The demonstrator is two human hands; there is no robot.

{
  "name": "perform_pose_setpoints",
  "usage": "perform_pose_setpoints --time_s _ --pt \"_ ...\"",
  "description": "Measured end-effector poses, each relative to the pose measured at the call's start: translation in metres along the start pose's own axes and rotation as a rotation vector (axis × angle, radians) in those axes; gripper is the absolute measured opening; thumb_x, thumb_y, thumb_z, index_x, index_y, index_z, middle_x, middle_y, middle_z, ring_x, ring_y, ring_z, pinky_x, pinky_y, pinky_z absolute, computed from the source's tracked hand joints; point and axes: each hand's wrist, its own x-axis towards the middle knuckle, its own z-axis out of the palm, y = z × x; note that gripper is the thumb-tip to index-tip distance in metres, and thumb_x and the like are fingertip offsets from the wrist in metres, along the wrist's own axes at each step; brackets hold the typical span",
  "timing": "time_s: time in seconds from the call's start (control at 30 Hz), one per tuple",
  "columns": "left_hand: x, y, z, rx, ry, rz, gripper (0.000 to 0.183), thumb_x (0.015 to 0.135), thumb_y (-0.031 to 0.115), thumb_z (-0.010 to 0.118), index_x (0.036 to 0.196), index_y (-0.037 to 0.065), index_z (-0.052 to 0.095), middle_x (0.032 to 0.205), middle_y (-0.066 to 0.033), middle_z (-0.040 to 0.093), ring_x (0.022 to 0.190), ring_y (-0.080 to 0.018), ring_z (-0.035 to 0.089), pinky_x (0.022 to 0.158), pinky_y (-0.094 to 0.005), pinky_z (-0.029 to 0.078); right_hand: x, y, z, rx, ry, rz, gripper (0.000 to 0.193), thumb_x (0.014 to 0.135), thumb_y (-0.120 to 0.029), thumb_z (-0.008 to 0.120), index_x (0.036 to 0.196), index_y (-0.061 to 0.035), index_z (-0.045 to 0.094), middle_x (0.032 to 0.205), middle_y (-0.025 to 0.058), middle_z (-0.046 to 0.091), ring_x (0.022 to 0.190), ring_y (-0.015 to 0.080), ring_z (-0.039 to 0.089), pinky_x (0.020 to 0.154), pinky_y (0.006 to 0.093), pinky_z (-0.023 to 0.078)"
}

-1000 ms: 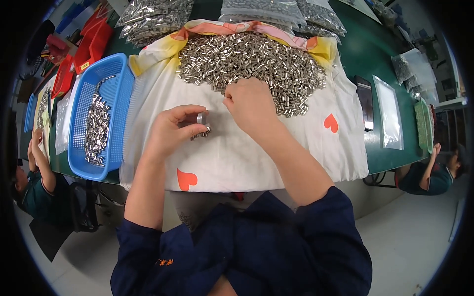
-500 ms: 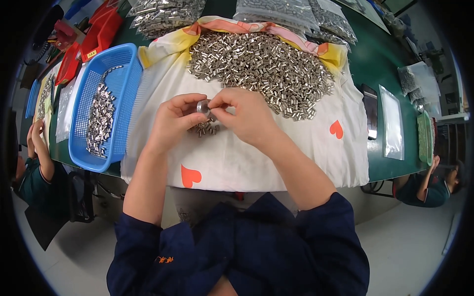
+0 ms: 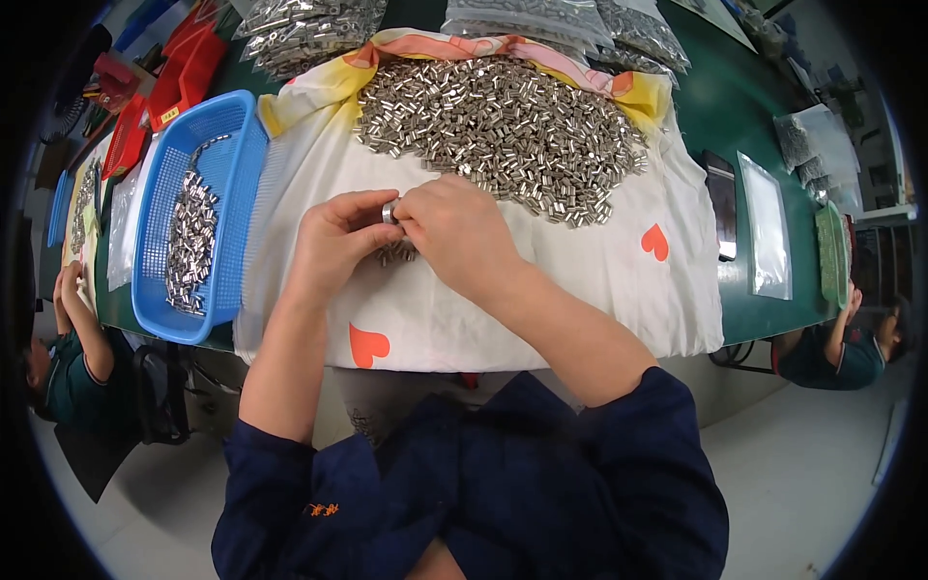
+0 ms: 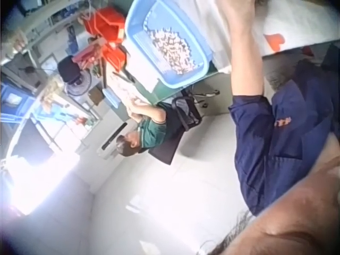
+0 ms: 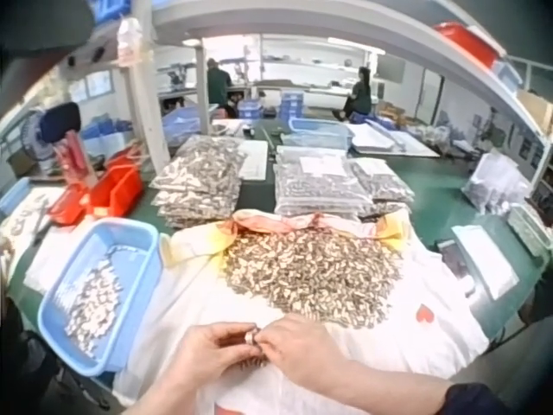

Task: Inspecting and sorting small metal hardware components at a workbench.

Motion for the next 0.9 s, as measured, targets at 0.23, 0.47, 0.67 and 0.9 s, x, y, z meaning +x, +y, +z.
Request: perform_pose_setpoints --time_s 0.23,0.47,0.67,0.9 --pt "0.0 -0.002 -0.004 -0.089 -0.069 0.051 0.033 0.073 0.002 0.069 0.105 0.002 0.061 0.086 -0.0032 0.063 0.074 -0.0072 0.058 0.067 -0.0204 0.048 0.008 0.005 -0.013 0.348 -0.206 0.372 0.013 0.072 -0.01 0.063 0.084 -0.0059 0.062 0.071 0.0088 0.062 0.072 0.0244 0.059 0.065 0.0334 0.047" --pt "-0.003 0.008 0.007 0.384 -0.126 0.199 0.031 0.071 0.007 0.071 0.101 0.003 0.063 0.083 -0.0037 0.065 0.073 -0.0089 0.059 0.066 -0.0228 0.048 0.012 0.044 -0.02 -0.132 -0.049 0.242 0.008 0.072 -0.01 0.061 0.079 -0.0069 0.062 0.074 0.0078 0.06 0.076 0.0254 0.056 0.07 0.0373 0.043" --pt "-0.006 0.009 0.003 0.365 -0.182 0.185 0.03 0.071 0.008 0.072 0.099 0.004 0.063 0.081 -0.004 0.064 0.072 -0.009 0.059 0.065 -0.0231 0.048 0.009 0.044 -0.008 -0.404 -0.103 0.073 0.005 0.073 -0.013 0.059 0.075 -0.01 0.063 0.076 0.0058 0.058 0.079 0.0242 0.053 0.072 0.0361 0.04" --pt "0.0 0.003 0.001 0.063 -0.064 0.018 0.033 0.071 0.007 0.072 0.102 0.003 0.061 0.08 -0.0006 0.063 0.07 -0.0046 0.056 0.058 -0.0202 0.047 0.006 0.044 -0.005 -0.392 -0.126 0.079 0.005 0.073 -0.012 0.06 0.075 -0.0093 0.063 0.077 0.0047 0.058 0.081 0.0229 0.053 0.073 0.0359 0.04"
